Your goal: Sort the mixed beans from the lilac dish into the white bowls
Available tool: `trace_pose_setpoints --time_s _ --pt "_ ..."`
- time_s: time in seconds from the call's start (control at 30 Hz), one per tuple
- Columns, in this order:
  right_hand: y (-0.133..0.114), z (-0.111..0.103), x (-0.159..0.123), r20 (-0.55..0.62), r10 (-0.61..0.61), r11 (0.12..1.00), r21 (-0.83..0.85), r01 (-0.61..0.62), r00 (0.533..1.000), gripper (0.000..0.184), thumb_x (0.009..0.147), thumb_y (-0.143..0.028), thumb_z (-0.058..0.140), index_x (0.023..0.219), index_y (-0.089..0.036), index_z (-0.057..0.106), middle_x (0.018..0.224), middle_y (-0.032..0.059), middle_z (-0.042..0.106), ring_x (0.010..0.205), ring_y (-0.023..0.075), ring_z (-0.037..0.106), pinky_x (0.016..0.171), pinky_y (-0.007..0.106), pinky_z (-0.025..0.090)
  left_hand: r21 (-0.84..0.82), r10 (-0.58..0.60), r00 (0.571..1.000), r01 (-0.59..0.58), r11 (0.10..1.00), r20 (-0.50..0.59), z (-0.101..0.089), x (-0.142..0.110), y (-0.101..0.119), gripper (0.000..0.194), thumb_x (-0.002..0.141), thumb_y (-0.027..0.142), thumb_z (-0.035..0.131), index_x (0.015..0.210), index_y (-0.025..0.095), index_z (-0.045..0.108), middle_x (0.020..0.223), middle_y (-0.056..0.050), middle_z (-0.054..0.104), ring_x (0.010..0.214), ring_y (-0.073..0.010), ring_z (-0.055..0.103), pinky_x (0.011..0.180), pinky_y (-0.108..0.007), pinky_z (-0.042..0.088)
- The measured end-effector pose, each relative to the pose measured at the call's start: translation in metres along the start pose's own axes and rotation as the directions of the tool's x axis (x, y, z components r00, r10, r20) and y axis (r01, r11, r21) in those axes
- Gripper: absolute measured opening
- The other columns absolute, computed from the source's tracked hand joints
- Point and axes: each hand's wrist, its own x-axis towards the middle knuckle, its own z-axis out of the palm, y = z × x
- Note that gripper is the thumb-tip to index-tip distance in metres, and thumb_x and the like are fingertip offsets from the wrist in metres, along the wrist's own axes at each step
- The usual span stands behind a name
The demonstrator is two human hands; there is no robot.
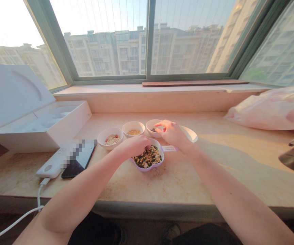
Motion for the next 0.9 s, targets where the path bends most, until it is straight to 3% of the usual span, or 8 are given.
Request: trace_pose_setpoints --time_s 0.3,0.67,0.9 --pt "-0.001 0.001 -0.001 0.011 -0.009 0.999 0.035 0.008 1.0 0.021 0.092 -0.027 0.062 0.106 -0.022 0.078 0.114 0.006 0.077 0.084 0.0189 0.067 0.085 0.032 0.052 -0.03 -0.035 0.998 0.033 0.999 -0.047 -0.003 -0.004 0.003 0.027 0.085 0.01 0.051 0.08 0.019 0.075 0.088 -0.008 0.073 0.08 -0.0203 0.065 0.064 -0.028 0.041" --pt "-0.002 0.001 -0.002 0.017 -0.014 0.999 0.048 0.013 1.0 0.02 0.093 -0.024 0.063 0.105 -0.022 0.078 0.116 0.005 0.076 0.084 0.0179 0.067 0.087 0.032 0.052 -0.043 0.037 0.999 -0.035 0.998 0.04 -0.013 -0.01 0.003 0.026 0.08 0.006 0.051 0.074 0.02 0.072 0.079 -0.004 0.069 0.068 -0.016 0.059 0.066 -0.028 0.04" --pt "-0.003 0.001 -0.002 0.012 -0.022 0.999 0.047 0.021 1.0 0.019 0.092 -0.024 0.062 0.103 -0.023 0.078 0.115 0.005 0.077 0.083 0.0177 0.067 0.087 0.033 0.053 -0.05 0.058 0.998 -0.058 0.997 0.0 -0.008 -0.006 0.004 0.028 0.08 0.005 0.05 0.068 0.018 0.071 0.078 -0.007 0.07 0.071 -0.0183 0.06 0.072 -0.031 0.042"
